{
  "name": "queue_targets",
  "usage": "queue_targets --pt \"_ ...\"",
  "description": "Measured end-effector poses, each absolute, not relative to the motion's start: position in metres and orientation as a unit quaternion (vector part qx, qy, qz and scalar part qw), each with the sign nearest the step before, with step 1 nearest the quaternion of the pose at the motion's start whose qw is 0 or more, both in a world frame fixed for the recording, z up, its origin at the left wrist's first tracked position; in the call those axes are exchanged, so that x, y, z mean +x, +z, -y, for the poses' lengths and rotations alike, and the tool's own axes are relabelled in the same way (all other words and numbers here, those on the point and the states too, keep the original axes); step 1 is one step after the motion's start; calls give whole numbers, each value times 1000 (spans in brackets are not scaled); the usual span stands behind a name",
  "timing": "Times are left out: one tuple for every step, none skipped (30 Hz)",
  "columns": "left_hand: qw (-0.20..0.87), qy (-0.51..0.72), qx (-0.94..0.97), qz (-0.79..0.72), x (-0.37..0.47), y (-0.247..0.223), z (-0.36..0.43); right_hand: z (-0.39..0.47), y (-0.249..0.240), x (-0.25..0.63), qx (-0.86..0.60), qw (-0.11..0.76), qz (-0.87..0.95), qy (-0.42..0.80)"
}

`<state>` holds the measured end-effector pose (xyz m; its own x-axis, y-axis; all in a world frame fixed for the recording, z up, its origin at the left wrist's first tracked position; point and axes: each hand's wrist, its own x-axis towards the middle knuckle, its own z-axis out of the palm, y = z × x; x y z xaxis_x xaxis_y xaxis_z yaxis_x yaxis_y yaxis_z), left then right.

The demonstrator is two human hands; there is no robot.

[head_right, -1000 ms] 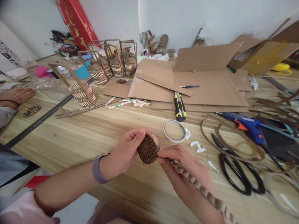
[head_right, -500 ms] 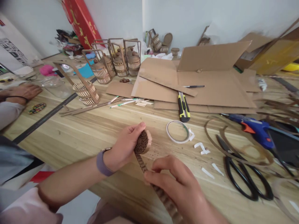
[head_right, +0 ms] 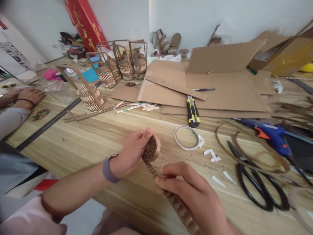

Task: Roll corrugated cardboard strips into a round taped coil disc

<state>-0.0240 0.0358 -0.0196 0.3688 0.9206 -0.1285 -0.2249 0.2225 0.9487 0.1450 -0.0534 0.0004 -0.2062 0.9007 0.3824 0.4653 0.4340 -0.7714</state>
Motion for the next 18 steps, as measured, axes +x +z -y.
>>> queue_targets --pt "690 422 465 -362 -24 -20 -34 54 0 145 -467 437 725 255" --pt "695 419 467 -352 -23 -21 -33 53 -1 145 -455 447 727 254" --pt "698 415 468 -349 -23 -21 -32 52 -2 145 -435 453 736 253" --pt "701 413 466 -349 -23 -21 -31 49 -3 146 -414 455 747 253" --pt "706 409 463 -346 -23 -21 -30 47 -4 147 -396 454 758 251" --pt "712 405 461 -341 -24 -20 -30 44 -5 149 -382 454 766 248" --pt "718 400 462 -334 -25 -19 -30 41 -4 151 -372 457 771 243" --pt "724 389 468 -324 -27 -17 -30 38 -2 153 -363 463 773 237" --pt "734 371 477 -309 -29 -16 -31 36 1 156 -359 468 773 234" --pt "745 350 486 -292 -32 -14 -31 35 4 158 -360 470 772 234" --pt "757 329 493 -276 -34 -12 -32 34 8 160 -366 471 767 237" --pt "768 311 495 -261 -36 -11 -33 34 12 163 -375 470 761 242" --pt "780 296 493 -246 -37 -10 -34 34 16 165 -384 467 756 250" --pt "790 286 490 -233 -38 -9 -35 35 19 166 -391 464 751 260" --pt "797 280 486 -223 -39 -9 -36 35 22 168 -393 461 748 270" --pt "801 278 483 -217 -39 -8 -36 35 24 169 -388 462 747 279" --pt "804 278 481 -213 -39 -8 -37 35 25 169 -383 462 746 289" --pt "805 279 479 -212 -38 -8 -37 35 26 170 -381 461 744 297"
